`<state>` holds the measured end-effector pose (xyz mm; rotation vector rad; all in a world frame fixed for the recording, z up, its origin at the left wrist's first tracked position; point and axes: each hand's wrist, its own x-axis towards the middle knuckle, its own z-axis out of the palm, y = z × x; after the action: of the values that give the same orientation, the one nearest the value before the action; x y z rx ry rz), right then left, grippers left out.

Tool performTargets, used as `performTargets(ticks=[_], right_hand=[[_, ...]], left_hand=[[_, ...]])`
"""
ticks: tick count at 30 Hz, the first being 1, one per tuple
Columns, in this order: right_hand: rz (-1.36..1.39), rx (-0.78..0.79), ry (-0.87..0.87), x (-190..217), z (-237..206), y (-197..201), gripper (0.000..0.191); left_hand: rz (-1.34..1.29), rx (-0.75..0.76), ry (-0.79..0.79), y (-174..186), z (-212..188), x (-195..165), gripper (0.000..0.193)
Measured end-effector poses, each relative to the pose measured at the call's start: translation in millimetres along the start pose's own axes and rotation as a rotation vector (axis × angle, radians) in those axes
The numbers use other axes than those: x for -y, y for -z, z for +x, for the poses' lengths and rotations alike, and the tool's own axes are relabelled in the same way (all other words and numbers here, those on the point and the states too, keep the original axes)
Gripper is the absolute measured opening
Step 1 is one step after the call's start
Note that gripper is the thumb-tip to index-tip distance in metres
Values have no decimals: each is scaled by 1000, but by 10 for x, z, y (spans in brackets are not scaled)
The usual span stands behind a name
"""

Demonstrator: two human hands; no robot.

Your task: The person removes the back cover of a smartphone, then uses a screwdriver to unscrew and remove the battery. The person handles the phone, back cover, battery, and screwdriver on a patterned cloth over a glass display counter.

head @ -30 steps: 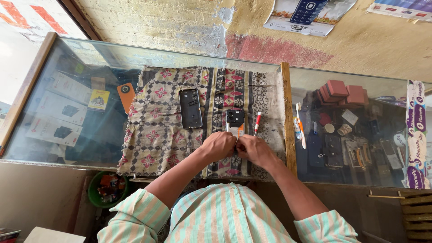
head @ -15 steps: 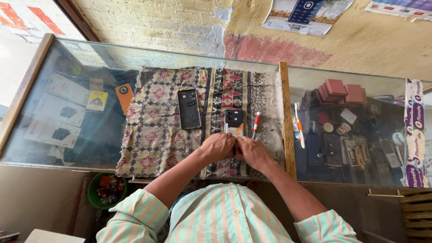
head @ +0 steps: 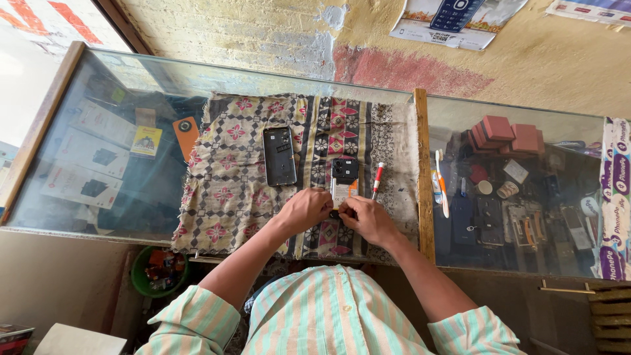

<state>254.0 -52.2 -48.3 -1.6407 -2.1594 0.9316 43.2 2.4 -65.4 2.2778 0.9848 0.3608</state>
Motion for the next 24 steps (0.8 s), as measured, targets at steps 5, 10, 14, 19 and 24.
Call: performTargets(ticks=[5,10,14,19,24], right_hand=[[60,-13,-2,-13,21,22,14],[154,-25,19,-88,6,25,10],[181,-27,0,-158,8,63,9],[123,-48,-50,-265,-45,163,12],[91,52,-91,-281,-36,201,16]], left_hand=[[10,-39,-67,-32,34,-23,11],[110,103,-1,-53,121,-71,10],[178,83,-81,-44,186,-108,11],[210,283,-13,-52,274,-129,17],[193,277,-54,-39,273,-96,11]])
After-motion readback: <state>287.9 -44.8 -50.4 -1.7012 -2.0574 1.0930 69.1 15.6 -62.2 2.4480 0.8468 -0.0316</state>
